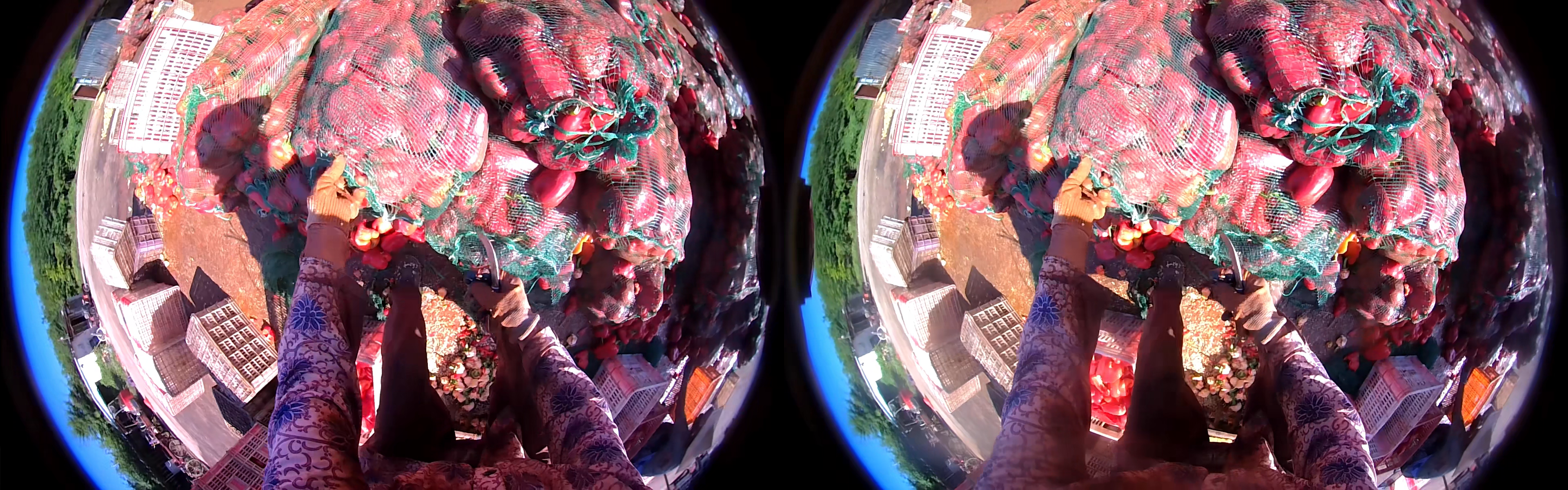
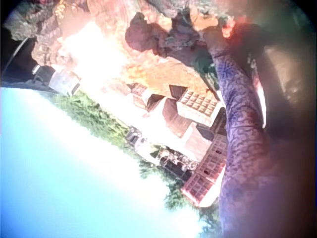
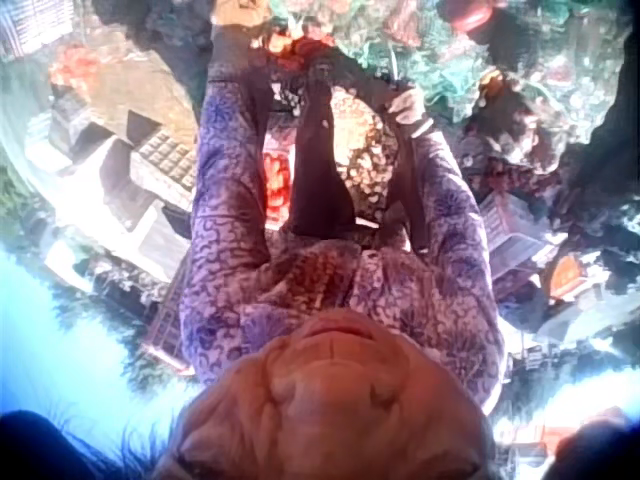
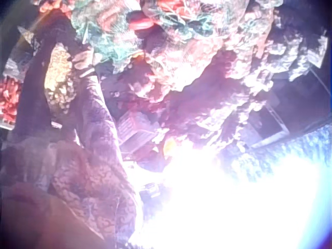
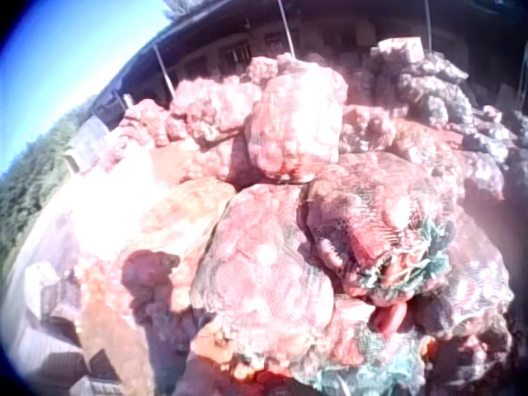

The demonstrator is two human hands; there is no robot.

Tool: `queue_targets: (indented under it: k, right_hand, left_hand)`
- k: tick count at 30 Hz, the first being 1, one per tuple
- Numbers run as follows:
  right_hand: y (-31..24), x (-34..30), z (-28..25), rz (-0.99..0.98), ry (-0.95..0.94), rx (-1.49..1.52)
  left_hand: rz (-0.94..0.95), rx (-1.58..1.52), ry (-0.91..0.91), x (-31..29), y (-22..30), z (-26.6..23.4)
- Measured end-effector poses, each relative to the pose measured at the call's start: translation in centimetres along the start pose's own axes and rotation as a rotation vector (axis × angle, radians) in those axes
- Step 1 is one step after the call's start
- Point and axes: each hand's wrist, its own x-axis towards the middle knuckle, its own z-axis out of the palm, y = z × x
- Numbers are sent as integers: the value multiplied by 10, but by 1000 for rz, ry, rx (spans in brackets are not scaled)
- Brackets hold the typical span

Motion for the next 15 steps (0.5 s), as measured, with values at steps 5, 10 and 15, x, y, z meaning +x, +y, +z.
queue_targets:
  k: [5,10,15]
  right_hand:
    - [-1,41,68,-196,-216,62]
    - [-12,67,170,-756,-75,-696]
    - [-67,116,184,-755,429,-516]
  left_hand:
    - [-184,-366,-210,-51,52,54]
    - [-123,-212,-349,-70,106,79]
    - [513,1047,-228,-28,107,29]
